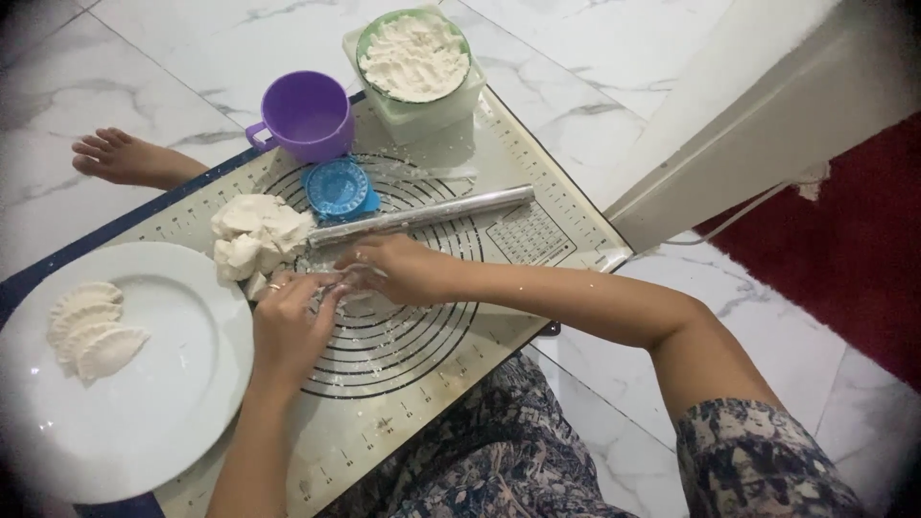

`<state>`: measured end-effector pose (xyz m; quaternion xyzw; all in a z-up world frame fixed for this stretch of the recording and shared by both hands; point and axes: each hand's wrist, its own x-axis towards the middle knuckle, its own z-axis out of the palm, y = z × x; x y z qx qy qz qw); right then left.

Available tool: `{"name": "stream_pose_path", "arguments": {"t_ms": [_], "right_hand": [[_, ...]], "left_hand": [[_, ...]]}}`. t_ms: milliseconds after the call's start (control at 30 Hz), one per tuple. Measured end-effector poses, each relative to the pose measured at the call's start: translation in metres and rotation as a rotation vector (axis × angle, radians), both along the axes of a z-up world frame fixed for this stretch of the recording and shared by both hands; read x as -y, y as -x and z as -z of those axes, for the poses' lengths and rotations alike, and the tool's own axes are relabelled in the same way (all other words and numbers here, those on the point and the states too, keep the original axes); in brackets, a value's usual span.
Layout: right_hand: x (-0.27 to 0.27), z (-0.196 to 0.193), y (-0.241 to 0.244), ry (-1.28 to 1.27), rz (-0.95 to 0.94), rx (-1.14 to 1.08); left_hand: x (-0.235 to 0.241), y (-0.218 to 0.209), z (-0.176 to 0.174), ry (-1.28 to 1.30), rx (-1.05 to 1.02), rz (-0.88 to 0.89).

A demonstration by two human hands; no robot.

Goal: Shaping dough into dumplings using a manual rolling pin and a plastic mold.

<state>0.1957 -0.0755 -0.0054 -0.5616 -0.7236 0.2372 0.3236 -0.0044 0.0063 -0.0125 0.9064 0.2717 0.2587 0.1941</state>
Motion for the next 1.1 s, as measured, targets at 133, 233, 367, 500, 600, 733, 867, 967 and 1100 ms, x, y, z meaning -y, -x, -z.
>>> {"name": "stream_pose_path", "arguments": {"t_ms": [133,233,367,500,600,733,867,967,1100], "right_hand": [[0.000,0.009,0.006,0.004,0.027,0.039],[0.003,0.002,0.005,0.004,-0.011,0.009],[0.007,-0.012,0.003,0.000,0.008,0.055],[0.004,-0.011,0.005,-0.020,-0.016,0.137],[0.002,-0.013,0.006,-0.058,-0.007,0.121],[0.000,-0.018,0.004,-0.025,-0.041,0.072],[-0.005,-0.015,0.003,-0.047,-0.015,0.061],[-0.011,-0.006,0.003,-0.064,-0.022,0.031],[-0.016,-0.008,0.006,-0.085,0.011,-0.002]], "left_hand": [[0.004,-0.003,-0.001,-0.023,0.035,-0.005],[0.005,-0.005,-0.001,-0.068,0.069,-0.007],[0.007,-0.007,-0.004,-0.058,0.049,-0.025],[0.002,-0.005,0.004,-0.022,0.010,-0.043],[0.001,-0.003,0.008,0.007,-0.021,-0.108],[0.005,-0.005,-0.004,0.095,-0.039,-0.166],[0.007,-0.012,-0.005,0.151,-0.123,-0.266],[0.007,-0.013,-0.005,0.234,-0.126,-0.317],[0.002,-0.015,0.011,0.208,-0.069,-0.250]]}}
